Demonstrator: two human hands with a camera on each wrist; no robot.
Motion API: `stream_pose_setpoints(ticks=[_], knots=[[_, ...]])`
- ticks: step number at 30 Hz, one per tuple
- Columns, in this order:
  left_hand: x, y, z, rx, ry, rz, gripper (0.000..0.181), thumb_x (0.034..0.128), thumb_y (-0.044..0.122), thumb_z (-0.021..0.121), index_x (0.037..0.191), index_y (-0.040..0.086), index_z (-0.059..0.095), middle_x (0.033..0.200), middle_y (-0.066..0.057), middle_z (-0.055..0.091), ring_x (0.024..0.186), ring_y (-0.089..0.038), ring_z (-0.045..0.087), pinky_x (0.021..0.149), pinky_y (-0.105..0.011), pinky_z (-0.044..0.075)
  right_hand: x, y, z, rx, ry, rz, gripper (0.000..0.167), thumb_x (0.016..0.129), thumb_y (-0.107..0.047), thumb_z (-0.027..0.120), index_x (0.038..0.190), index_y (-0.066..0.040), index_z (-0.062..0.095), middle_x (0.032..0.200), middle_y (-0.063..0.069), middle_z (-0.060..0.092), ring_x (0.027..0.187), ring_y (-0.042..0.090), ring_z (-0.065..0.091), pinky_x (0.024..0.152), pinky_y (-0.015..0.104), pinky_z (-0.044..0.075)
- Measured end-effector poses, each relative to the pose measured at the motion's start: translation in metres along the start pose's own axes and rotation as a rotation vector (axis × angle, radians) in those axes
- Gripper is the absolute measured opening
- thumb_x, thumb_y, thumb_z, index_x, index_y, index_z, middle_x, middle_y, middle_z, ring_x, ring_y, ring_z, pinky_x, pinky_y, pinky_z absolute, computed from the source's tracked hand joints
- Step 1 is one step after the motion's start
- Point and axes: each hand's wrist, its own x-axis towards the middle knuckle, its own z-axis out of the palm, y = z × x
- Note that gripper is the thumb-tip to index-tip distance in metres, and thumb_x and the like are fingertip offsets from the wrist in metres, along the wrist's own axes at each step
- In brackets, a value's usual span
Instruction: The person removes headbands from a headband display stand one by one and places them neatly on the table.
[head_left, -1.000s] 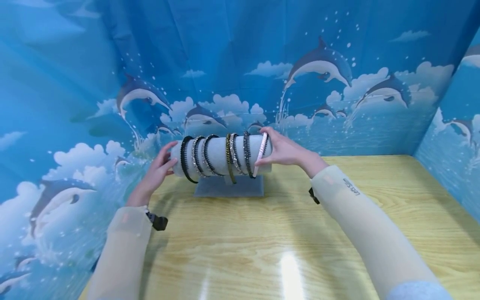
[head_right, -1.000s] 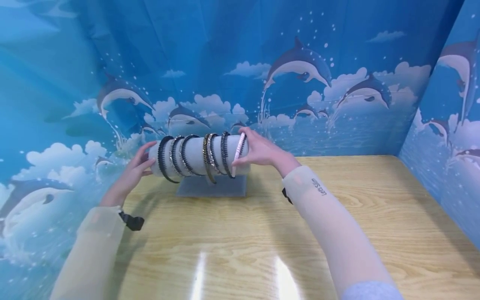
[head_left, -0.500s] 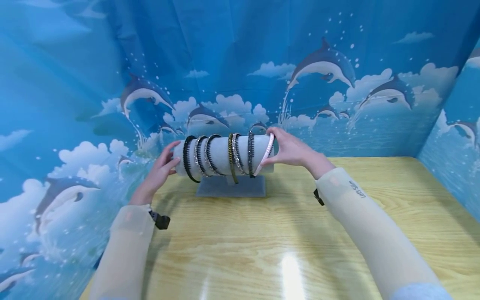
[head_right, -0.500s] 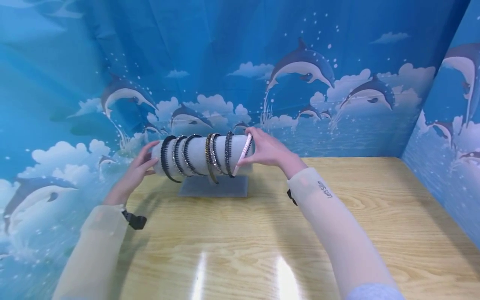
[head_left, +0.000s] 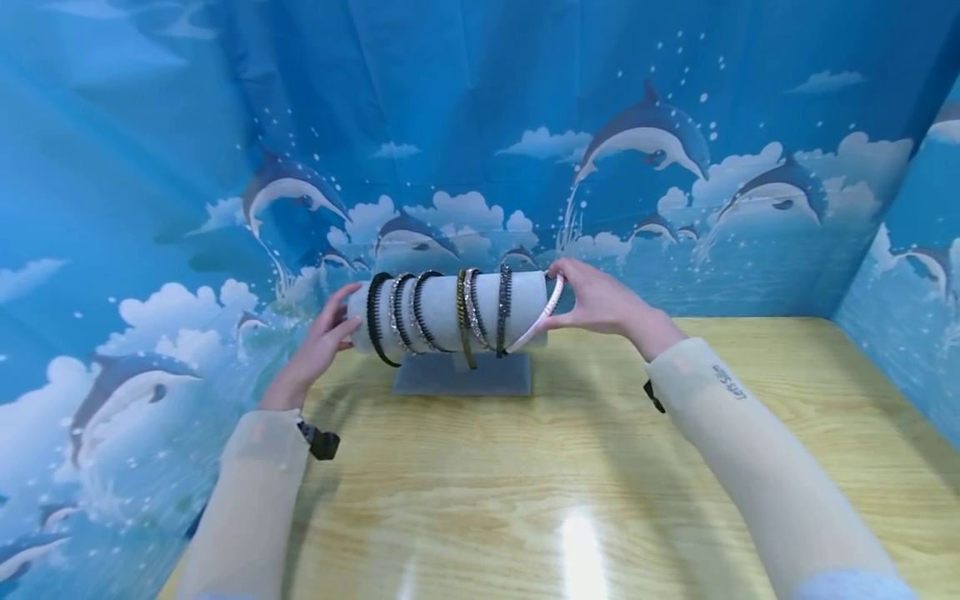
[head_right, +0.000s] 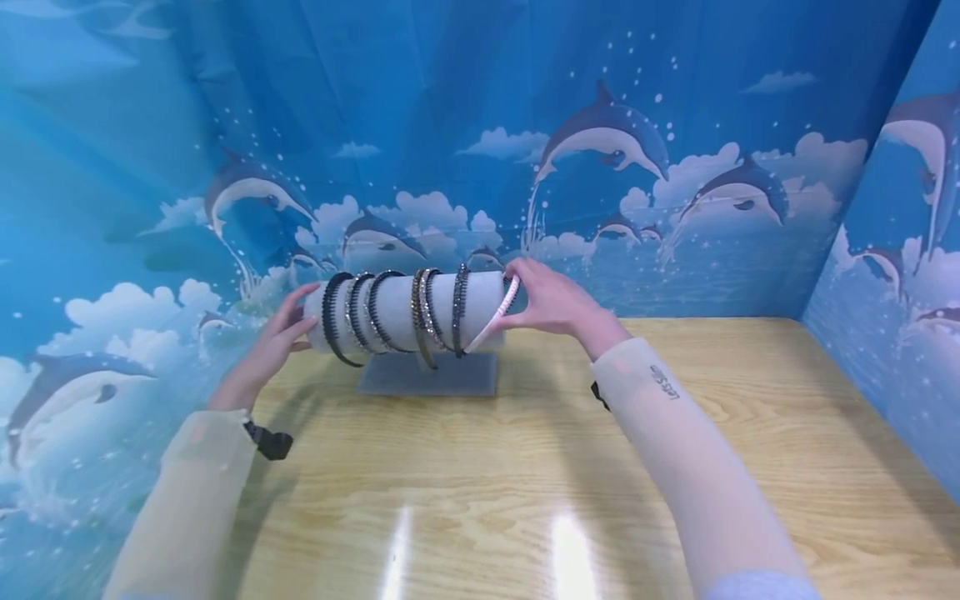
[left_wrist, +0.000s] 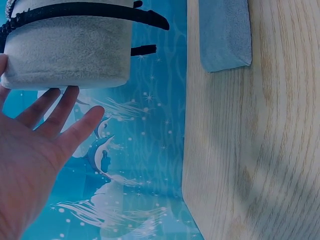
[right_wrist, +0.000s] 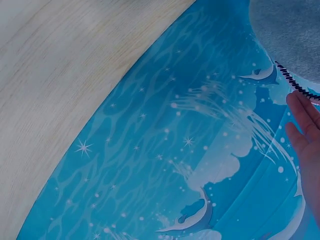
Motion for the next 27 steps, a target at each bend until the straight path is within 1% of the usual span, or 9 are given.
stream_pose_setpoints(ticks=[4,8,13,18,22,26,27], knots=[[-0.001,0.000,-0.002,0.001,0.003,0.001,0.056,0.1057,0.025,0.041,0.156,0.022,0.018,0.153,-0.023,0.025,0.134,-0.043,0.031,0.101,-0.062,0.035,-0.002,0.000,0.000,-0.008,-0.005,-0.001,0.087,0.072,-0.062,0.077,0.133,-0.008,0.046,0.126,0.011,0.049,0.117,0.031,0.048,0.095,0.052,0.043],[-0.002,-0.001,-0.002,0.003,-0.002,-0.002,0.055,0.1059,0.025,0.041,0.156,0.021,0.018,0.153,-0.023,0.026,0.134,-0.043,0.032,0.100,-0.062,0.035,-0.004,0.001,-0.001,-0.038,-0.021,0.005,0.084,0.073,-0.064,0.075,0.131,-0.009,0.048,0.124,0.010,0.050,0.113,0.029,0.049,0.092,0.051,0.044],[-0.002,-0.001,-0.002,0.002,0.001,0.006,0.055,0.1058,0.026,0.041,0.156,0.021,0.019,0.153,-0.023,0.026,0.134,-0.043,0.032,0.100,-0.062,0.035,-0.009,0.005,-0.003,-0.080,-0.029,0.001,0.077,0.070,-0.068,0.074,0.118,-0.013,0.050,0.113,0.008,0.050,0.099,0.026,0.050,0.082,0.046,0.046],[-0.002,-0.002,-0.002,0.004,-0.009,-0.001,0.054,0.1059,0.026,0.041,0.155,0.022,0.019,0.152,-0.023,0.027,0.134,-0.042,0.032,0.100,-0.062,0.035,-0.016,0.009,-0.001,-0.128,-0.047,-0.014,0.072,0.069,-0.071,0.072,0.105,-0.014,0.047,0.100,0.006,0.048,0.086,0.023,0.047,0.070,0.039,0.042],[-0.002,-0.003,-0.001,0.011,-0.007,-0.012,0.055,0.1058,0.025,0.041,0.156,0.023,0.019,0.153,-0.022,0.026,0.134,-0.042,0.031,0.101,-0.062,0.034,-0.019,0.013,-0.001,-0.165,-0.045,-0.019,0.069,0.069,-0.068,0.074,0.101,-0.015,0.046,0.094,0.004,0.046,0.080,0.021,0.045,0.065,0.037,0.039],[0.000,-0.003,-0.001,-0.005,0.002,0.007,0.055,0.1056,0.024,0.042,0.156,0.022,0.019,0.153,-0.023,0.026,0.134,-0.043,0.031,0.101,-0.062,0.035,-0.023,0.016,-0.004,-0.194,-0.042,-0.013,0.065,0.070,-0.063,0.077,0.100,-0.016,0.046,0.092,0.005,0.046,0.077,0.022,0.044,0.063,0.037,0.038],[0.001,-0.003,-0.001,-0.008,0.003,0.011,0.055,0.1057,0.024,0.042,0.156,0.021,0.019,0.153,-0.023,0.026,0.134,-0.043,0.031,0.101,-0.062,0.034,-0.024,0.018,-0.005,-0.204,-0.043,-0.011,0.065,0.070,-0.064,0.077,0.100,-0.016,0.046,0.092,0.005,0.046,0.076,0.021,0.044,0.063,0.037,0.037]])
